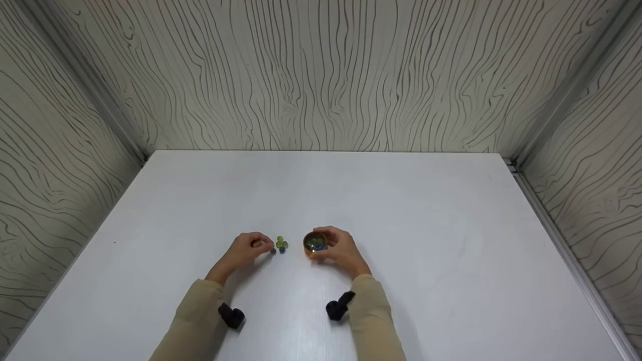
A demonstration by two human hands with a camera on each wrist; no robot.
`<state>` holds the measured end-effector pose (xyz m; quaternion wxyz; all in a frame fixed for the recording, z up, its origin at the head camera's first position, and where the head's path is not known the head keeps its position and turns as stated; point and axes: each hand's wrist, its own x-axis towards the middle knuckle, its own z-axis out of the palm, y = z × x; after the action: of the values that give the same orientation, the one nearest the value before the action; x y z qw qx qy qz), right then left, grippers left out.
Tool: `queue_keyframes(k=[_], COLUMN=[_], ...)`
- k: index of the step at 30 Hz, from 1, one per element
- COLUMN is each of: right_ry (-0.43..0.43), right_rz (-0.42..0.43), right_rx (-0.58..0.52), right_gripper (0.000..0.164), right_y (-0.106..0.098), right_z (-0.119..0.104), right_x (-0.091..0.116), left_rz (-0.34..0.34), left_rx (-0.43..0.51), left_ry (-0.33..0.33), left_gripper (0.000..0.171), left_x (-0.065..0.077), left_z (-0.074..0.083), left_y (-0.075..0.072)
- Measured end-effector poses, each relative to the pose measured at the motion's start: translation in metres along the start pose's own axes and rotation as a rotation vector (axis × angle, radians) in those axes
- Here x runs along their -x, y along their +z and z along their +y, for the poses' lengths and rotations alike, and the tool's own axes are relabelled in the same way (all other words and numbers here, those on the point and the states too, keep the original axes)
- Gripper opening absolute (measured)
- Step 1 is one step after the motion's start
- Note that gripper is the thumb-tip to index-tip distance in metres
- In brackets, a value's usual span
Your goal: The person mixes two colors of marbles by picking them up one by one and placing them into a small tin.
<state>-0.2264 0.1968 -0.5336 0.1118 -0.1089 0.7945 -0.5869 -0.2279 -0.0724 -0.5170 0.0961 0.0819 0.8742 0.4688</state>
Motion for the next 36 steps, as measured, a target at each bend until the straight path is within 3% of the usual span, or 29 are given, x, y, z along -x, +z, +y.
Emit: queue_keyframes(k=[15,28,36], right_ry=[0.000,0.001,0.005], right_rz=[-0.007,0.000,-0.006], right_rx=[-0.039,-0.026,-0.026], right_gripper=[0.071,0.071,0.072], right_y=[0.0001,0.0010,0.0009], right_z=[0.0005,-0.0025,-0.0008], right_x=[0.0000,0.0008,-0.0001], left_rz=[-0.034,-0.022,-0.047], left_rx=[-0.012,-0.045,-0.061], left_ry=[0.001,0.008,-0.025], left_gripper=[0.019,0.017,0.015], left_x=[0.0021,-0.0008,0.0000], left_z=[0.0023,-0.0010,0.0016], left_y=[0.0002,0.0026,0.0016])
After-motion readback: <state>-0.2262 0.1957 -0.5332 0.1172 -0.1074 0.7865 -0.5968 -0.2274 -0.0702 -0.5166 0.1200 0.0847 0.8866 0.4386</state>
